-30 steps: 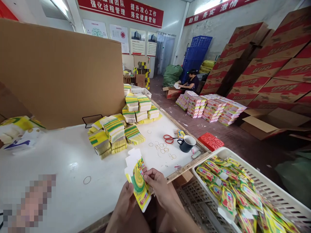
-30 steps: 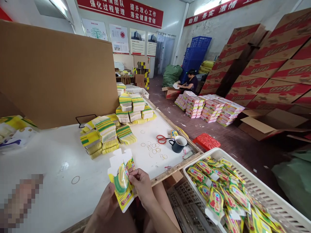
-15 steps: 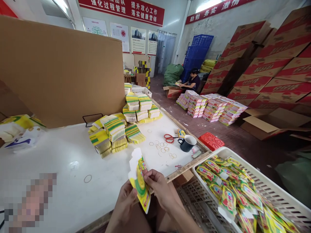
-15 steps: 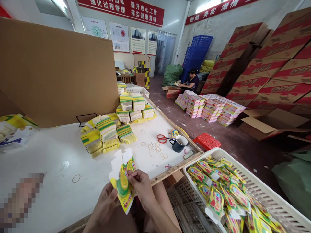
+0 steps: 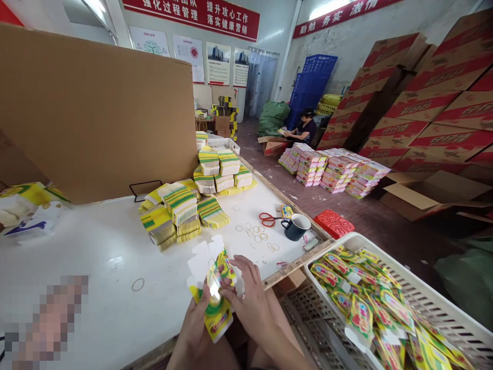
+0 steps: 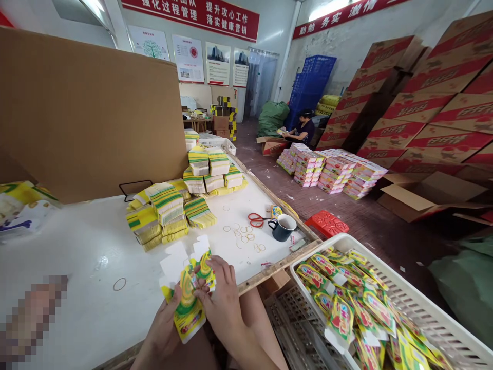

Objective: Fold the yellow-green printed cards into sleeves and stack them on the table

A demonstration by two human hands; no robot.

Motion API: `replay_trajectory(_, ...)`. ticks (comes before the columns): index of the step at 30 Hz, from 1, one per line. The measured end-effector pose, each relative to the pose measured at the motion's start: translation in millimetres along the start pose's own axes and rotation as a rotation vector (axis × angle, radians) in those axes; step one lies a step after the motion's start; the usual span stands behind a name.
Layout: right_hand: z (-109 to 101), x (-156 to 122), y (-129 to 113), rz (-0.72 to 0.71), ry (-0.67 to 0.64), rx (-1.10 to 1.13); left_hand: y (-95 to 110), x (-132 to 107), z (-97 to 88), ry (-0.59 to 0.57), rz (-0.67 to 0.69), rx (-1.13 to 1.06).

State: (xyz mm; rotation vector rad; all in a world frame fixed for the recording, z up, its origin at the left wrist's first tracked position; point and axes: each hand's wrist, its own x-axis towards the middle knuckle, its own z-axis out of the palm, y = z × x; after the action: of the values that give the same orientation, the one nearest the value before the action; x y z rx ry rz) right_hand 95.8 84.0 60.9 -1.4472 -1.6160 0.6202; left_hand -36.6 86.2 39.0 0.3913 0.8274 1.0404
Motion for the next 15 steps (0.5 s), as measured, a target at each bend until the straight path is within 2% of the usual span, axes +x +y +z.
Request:
replay_trajectory(3, -12, 3, -11, -0.190, -0.237, -0.128, -2, 1, -4.6, 0.069, -0.052, 0.090)
replay_trajectory(5, -17, 4, -15, -0.218, -0.352, -0.164, -3, 2, -9.1, 0.063, -0.032, 0.179)
replay_trajectory(9, -20, 5, -17, -0.201, -0.384, -0.141, -5, 0, -14.4, 0.035, 0.023, 0.343)
replay_trajectory(15, -12, 0, -10, -0.154, -0.366, -0.089, -4, 0, -7.5, -0.028, 0.063, 0.493)
